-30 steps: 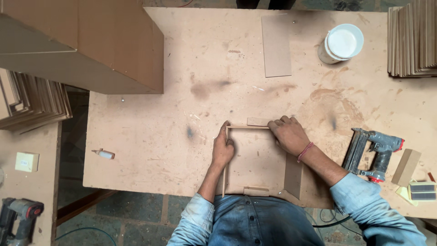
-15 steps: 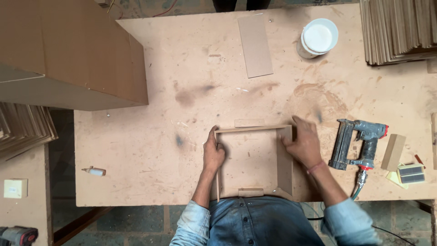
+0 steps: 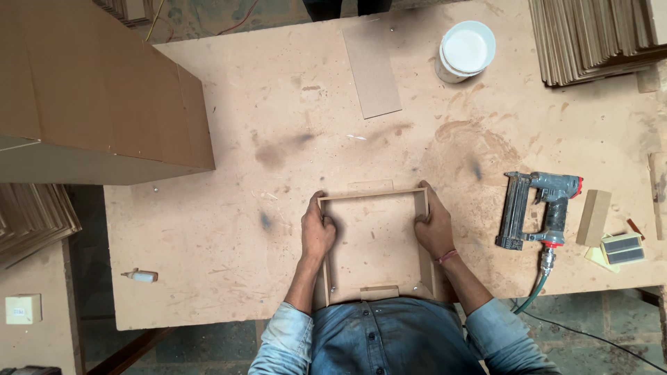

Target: The person assembles small wooden boxes by arranging pre-cut panels on a workbench and securing them with a pneumatic nail gun. They repeatedly position the panels, align the corners, and drive nails to form the box structure, then pass the finished unit to a coworker.

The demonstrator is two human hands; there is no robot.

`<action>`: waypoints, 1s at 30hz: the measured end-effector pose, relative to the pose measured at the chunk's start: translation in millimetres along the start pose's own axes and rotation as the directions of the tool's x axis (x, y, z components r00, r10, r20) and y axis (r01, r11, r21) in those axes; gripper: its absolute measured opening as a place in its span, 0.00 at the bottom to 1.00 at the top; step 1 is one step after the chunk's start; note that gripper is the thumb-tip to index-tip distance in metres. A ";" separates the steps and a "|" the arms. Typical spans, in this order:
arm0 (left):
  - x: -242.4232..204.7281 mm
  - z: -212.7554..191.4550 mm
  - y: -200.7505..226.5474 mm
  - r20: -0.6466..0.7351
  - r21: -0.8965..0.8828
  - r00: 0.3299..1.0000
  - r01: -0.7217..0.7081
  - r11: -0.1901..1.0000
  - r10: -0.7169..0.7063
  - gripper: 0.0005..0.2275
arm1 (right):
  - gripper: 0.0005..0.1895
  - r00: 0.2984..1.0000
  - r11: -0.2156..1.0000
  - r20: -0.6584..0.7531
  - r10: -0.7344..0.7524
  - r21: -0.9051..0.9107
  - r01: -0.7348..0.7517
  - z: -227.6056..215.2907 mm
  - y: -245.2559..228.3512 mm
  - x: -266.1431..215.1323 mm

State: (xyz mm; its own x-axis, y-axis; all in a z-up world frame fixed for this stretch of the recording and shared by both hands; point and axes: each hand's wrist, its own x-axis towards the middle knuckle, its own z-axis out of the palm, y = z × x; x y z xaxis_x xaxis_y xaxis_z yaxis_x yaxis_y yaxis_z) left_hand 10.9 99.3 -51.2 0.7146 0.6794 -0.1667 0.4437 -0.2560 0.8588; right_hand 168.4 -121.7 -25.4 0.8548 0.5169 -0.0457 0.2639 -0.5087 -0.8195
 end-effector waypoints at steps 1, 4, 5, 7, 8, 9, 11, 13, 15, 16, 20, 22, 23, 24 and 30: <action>-1.2 -0.1 -0.8 0.019 -0.020 0.999 0.050 0.999 -0.049 0.31 | 0.39 1.000 1.000 0.003 -0.005 0.024 0.005 0.0 -0.6 -0.2; 0.3 0.0 -1.6 0.046 -0.064 0.989 0.141 0.988 -0.138 0.30 | 0.40 0.987 0.987 0.044 0.153 0.037 -0.155 0.1 -3.0 3.8; -0.6 0.0 -1.3 0.034 -0.071 0.991 0.135 0.988 -0.133 0.30 | 0.39 0.991 0.991 0.041 0.131 0.032 -0.132 -0.6 -4.7 3.1; 0.9 0.2 -0.3 0.034 -0.079 0.987 0.158 0.984 -0.155 0.30 | 0.39 0.996 0.997 0.029 0.080 0.022 -0.080 -2.7 -8.9 4.6; 0.2 0.2 -0.1 0.049 -0.077 0.981 0.192 0.978 -0.189 0.30 | 0.39 0.998 0.998 0.019 0.059 0.018 -0.059 -3.1 -11.6 4.2; -0.7 0.4 0.1 0.063 -0.075 0.973 0.227 0.971 -0.222 0.30 | 0.40 0.999 0.999 0.009 0.037 0.013 -0.037 -4.2 -14.4 3.3; 1.7 1.9 1.3 0.004 -0.063 0.995 0.103 0.993 -0.102 0.31 | 0.40 0.992 0.992 -0.002 0.126 -0.012 -0.126 -4.8 -19.8 4.8; 0.5 2.4 1.0 -0.025 -0.042 0.998 0.057 0.997 -0.058 0.31 | 0.39 0.938 0.937 0.011 0.346 -0.057 -0.345 -3.0 -23.3 2.6; -1.4 3.7 0.5 -0.008 -0.017 0.997 0.081 0.997 -0.081 0.32 | 0.38 0.978 0.960 -0.092 0.187 -0.195 -0.202 -0.8 -21.7 -3.4; -0.2 3.7 0.7 -0.006 -0.024 0.996 0.086 0.996 -0.086 0.32 | 0.37 0.986 0.954 -0.136 0.099 -0.270 -0.133 1.4 -19.2 -3.7; 1.0 1.7 2.2 0.051 -0.029 0.976 0.213 0.977 -0.211 0.32 | 0.30 0.920 0.882 -0.188 -0.343 -0.401 0.247 8.4 -1.7 -2.7; -2.1 2.1 3.6 0.058 -0.026 0.973 0.225 0.974 -0.223 0.32 | 0.27 0.915 0.881 -0.211 -0.344 -0.410 0.236 9.6 4.4 -3.4; -3.9 2.4 4.7 0.039 -0.029 0.983 0.180 0.983 -0.178 0.32 | 0.28 0.928 0.889 -0.207 -0.311 -0.409 0.207 9.0 4.4 -5.0; -2.7 1.6 6.2 0.015 -0.031 0.992 0.129 0.991 -0.129 0.32 | 0.28 0.937 0.895 -0.204 -0.285 -0.406 0.184 9.7 1.5 -3.3; 0.9 1.8 3.9 0.076 -0.020 0.964 0.259 0.966 -0.256 0.32 | 0.32 0.953 0.865 -0.108 -0.282 -0.458 0.204 -10.3 -38.7 0.0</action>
State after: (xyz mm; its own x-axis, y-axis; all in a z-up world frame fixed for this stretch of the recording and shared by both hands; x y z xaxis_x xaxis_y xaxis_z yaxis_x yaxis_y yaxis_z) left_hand 14.3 97.7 -48.8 0.6159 0.6681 -0.4175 0.6023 -0.0576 0.7962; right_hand 162.7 -109.1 12.2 0.7888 0.5617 0.2496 0.6074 -0.6501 -0.4565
